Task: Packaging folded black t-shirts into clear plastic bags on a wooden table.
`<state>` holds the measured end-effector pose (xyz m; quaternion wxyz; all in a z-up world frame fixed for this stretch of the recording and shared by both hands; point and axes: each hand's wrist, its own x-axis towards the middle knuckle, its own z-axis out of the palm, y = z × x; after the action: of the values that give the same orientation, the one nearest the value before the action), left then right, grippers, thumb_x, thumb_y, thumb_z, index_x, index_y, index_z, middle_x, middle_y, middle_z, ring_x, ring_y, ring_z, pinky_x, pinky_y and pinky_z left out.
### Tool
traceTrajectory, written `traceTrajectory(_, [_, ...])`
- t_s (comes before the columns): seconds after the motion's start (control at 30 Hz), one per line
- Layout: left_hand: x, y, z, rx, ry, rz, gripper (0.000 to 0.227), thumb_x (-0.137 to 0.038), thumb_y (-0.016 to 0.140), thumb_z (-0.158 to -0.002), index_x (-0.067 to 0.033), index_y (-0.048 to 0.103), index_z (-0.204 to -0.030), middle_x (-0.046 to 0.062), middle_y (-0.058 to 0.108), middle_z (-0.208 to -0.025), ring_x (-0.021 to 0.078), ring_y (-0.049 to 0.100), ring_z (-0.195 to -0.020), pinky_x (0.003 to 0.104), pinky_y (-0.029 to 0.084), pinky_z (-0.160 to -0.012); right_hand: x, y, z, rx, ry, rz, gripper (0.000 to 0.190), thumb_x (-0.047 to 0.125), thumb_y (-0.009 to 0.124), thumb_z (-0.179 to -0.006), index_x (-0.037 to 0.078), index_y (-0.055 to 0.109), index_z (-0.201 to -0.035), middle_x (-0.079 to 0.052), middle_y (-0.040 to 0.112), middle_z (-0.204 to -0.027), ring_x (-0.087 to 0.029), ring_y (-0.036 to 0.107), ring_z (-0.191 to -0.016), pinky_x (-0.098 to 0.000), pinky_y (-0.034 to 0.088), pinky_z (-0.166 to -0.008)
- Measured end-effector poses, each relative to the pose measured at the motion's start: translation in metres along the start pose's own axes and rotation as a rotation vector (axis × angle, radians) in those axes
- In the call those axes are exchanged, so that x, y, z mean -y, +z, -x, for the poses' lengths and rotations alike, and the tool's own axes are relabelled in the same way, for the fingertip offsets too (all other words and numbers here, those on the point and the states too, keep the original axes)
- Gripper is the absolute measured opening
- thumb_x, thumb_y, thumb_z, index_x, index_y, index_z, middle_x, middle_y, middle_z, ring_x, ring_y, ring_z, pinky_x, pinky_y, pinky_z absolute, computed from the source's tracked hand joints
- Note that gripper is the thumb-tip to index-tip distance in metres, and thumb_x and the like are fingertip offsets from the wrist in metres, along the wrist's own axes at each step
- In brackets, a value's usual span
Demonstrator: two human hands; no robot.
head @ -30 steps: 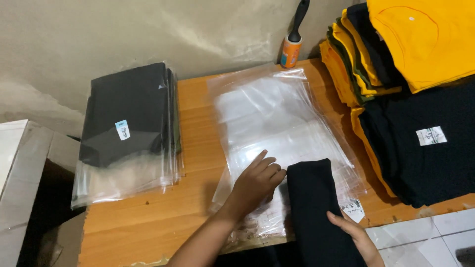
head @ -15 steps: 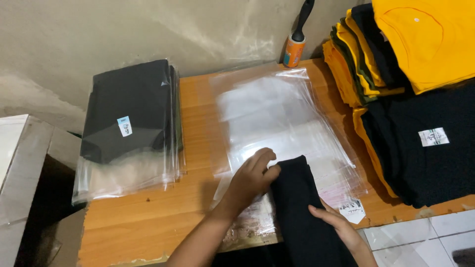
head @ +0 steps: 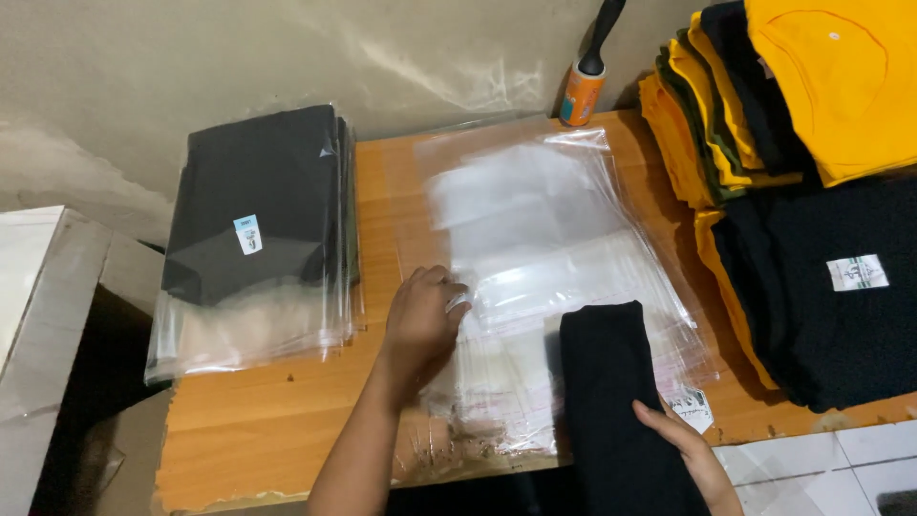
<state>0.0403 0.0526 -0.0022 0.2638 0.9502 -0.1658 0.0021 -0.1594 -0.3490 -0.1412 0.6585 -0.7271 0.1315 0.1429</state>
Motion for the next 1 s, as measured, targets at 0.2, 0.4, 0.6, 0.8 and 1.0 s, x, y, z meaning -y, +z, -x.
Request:
traceTrajectory(0.2, [-0.014,-0.007,0.006,-0.066,0.031,0.144,0.019,-0.011,0.063,-0.093,-0.0045,0.078,-0.084,0.007,0.067,-0.082,0.0289,0.059,-0.088,0.042,0.046,-0.076,0.222,0.097,0.033,-0.417,0.597,-0.587,0.046,0.005,0.042,-0.104,-0.006,0.049,-0.148,-0.021,0.055,-0.150,-0.028,0.048,-0.141,-0.0360,0.032,-0.124])
traceTrajectory(0.4, [-0.026,-0.029,0.016,0.116,-0.071,0.161,0.029,-0.025,0.074,-0.089,-0.0058,0.077,-0.110,0.002,0.069,-0.107,0.0229,0.058,-0.108,0.038,0.049,-0.086,0.257,0.113,0.045,-0.422,0.646,-0.671,0.050,0.011,0.037,-0.105,0.000,0.045,-0.154,-0.017,0.053,-0.151,-0.026,0.047,-0.140,-0.0352,0.030,-0.126])
traceTrajectory(0.6, [-0.034,-0.023,0.030,0.133,-0.053,0.169,0.022,-0.024,0.081,-0.087,-0.0099,0.072,-0.102,0.004,0.068,-0.107,0.0246,0.064,-0.104,0.037,0.050,-0.089,0.040,0.022,0.024,-0.141,0.039,-0.354,0.053,-0.014,0.055,-0.084,-0.004,0.063,-0.136,-0.021,0.057,-0.153,-0.031,0.054,-0.141,-0.0414,0.033,-0.127])
traceTrajectory(0.8, [-0.037,-0.025,0.032,0.076,0.095,0.230,0.020,-0.025,0.072,-0.095,-0.0076,0.079,-0.090,0.001,0.066,-0.086,0.0208,0.059,-0.087,0.036,0.046,-0.073,0.063,0.029,0.044,-0.214,0.022,-0.253,0.060,-0.017,0.060,-0.079,-0.004,0.063,-0.137,-0.020,0.061,-0.149,-0.030,0.056,-0.140,-0.0417,0.035,-0.127])
traceTrajectory(1.0, [-0.070,-0.033,0.035,-0.096,0.157,0.359,0.021,-0.021,0.070,-0.096,-0.0039,0.079,-0.104,0.003,0.069,-0.088,0.0189,0.064,-0.087,0.034,0.052,-0.076,0.259,0.119,0.063,-0.377,0.614,-0.700,0.047,0.006,0.039,-0.103,-0.002,0.052,-0.148,-0.023,0.058,-0.138,-0.037,0.052,-0.128,-0.0452,0.037,-0.117])
